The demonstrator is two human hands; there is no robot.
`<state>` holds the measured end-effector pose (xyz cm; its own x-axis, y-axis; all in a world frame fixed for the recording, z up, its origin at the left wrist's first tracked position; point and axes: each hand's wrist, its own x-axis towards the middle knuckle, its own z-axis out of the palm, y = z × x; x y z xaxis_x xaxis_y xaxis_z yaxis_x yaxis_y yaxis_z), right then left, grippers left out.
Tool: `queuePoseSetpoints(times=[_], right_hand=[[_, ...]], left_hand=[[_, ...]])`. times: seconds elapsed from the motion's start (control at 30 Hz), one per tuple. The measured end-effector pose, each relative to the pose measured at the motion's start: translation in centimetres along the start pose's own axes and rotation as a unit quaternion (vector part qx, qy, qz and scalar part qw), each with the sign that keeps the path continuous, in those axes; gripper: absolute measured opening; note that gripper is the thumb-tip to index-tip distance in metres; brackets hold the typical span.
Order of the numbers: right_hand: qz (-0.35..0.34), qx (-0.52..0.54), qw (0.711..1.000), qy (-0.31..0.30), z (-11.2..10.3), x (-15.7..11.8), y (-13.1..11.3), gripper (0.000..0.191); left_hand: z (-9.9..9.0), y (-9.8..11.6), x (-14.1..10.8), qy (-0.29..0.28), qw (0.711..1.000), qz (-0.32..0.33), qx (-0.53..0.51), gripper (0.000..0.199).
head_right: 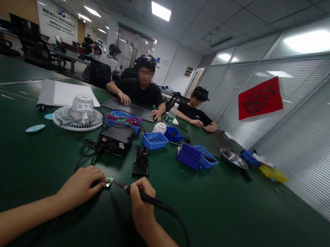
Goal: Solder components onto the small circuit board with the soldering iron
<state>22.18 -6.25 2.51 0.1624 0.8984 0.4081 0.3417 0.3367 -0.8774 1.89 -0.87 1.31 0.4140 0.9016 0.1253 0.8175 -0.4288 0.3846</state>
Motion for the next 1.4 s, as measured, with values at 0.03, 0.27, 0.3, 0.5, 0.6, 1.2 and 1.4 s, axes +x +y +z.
queuePoseSetpoints(times=[0.03, 0.27, 0.3, 0.5, 0.6, 1.2, 1.4], right_hand=[[0.0, 0.001, 1.0, -0.002, 0.0, 0.0, 0.0, 0.021], [0.0, 0.002, 1.0, -0.016, 0.1, -0.1, 0.1, 0.021], [0.003, 0.003, 1.0, -0.021, 0.1, -0.1, 0.1, 0.021], [0.004, -0.004, 0.999, -0.042, 0.1, -0.1, 0.3, 0.021], [0.0, -0.012, 0.999, -0.053, -0.1, 0.2, 0.0, 0.021], [-0.168, -0.106, 0.978, -0.07, 0.3, -0.9, 0.9, 0.018], [-0.222, -0.106, 0.967, -0.061, 0.4, -1.2, 0.7, 0.017]], left_hand=[[0.0, 0.0, 0.0, -0.001, 1.0, -0.001, 0.0, 0.021], [-0.1, 0.1, 0.0, 0.0, 1.0, 0.0, 0.0, 0.021], [-0.1, 0.1, 0.0, 0.0, 1.0, 0.0, -0.001, 0.021], [-0.3, 0.3, 0.0, -0.005, 1.0, -0.003, -0.005, 0.022], [-0.2, 0.3, 0.0, -0.005, 1.0, -0.003, -0.004, 0.023], [-0.1, 0.1, 0.0, -0.007, 1.0, 0.001, -0.011, 0.023], [-0.2, 0.1, 0.0, -0.006, 1.0, -0.005, -0.007, 0.023]])
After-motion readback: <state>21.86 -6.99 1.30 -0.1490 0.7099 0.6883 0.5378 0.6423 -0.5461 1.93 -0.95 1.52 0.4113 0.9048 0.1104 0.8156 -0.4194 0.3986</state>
